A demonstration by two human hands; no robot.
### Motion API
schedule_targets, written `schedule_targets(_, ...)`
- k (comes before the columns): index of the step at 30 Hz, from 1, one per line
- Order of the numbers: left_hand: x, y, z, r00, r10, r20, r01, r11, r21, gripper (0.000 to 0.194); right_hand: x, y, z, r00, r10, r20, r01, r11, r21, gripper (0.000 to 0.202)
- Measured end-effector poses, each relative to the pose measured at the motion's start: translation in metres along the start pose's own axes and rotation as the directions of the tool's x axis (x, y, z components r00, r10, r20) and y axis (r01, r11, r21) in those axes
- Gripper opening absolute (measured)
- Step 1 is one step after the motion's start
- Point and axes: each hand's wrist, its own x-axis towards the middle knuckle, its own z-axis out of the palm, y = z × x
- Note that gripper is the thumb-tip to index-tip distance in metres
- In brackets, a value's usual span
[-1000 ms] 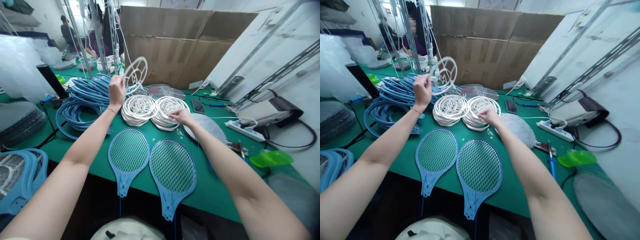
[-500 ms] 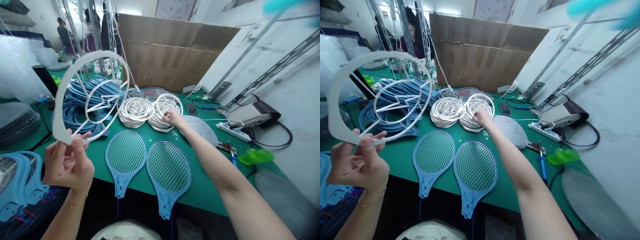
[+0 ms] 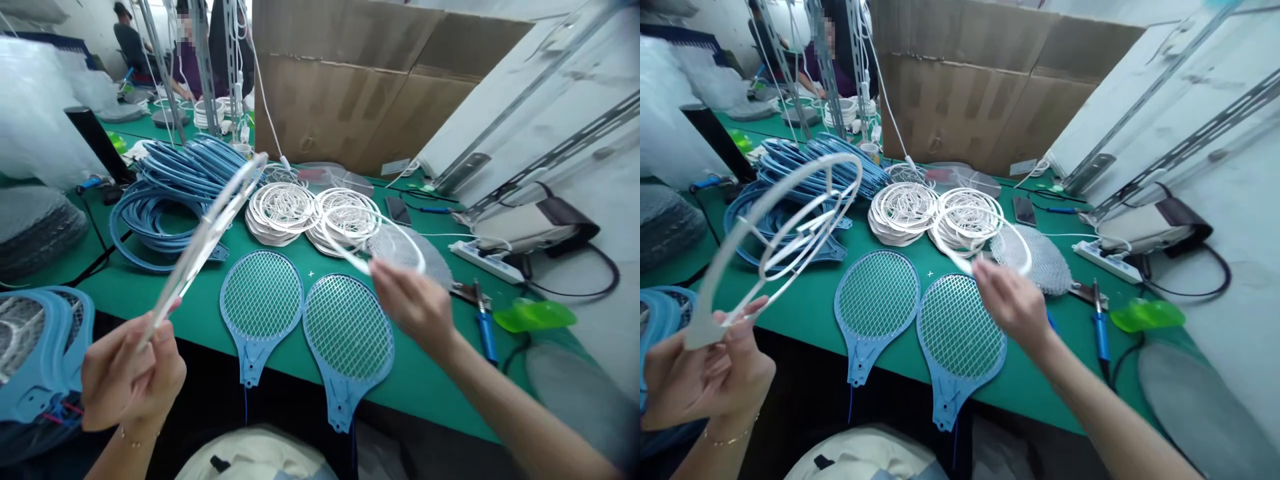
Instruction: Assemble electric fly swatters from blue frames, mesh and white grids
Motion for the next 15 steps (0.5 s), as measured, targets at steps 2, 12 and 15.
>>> schedule_targets(2,-0.006,0.002,-0.011,0.985,0.051,0.163,-0.054,0.998,0.012,0.062,-0.047,-0.038,-0.03,0.992,-0.128,0.011,0.126,0.987,0.099,0.044)
schedule_targets(12,-0.033,0.032,-0.011,0.824,0.175,0.539,-0.036,0.966,-0.257,0.048,0.02,-0.065,0.023,0.56,0.494,0.665,-0.757,-0.021,0.653,0.056)
schedule_targets(15,-0.047,0.026,-0.007,0.754,0.266,0.6,-0.087,0.947,-0.31,0.042,0.06,-0.065,0.083,0.464,0.457,0.759,-0.819,-0.104,0.564,0.055)
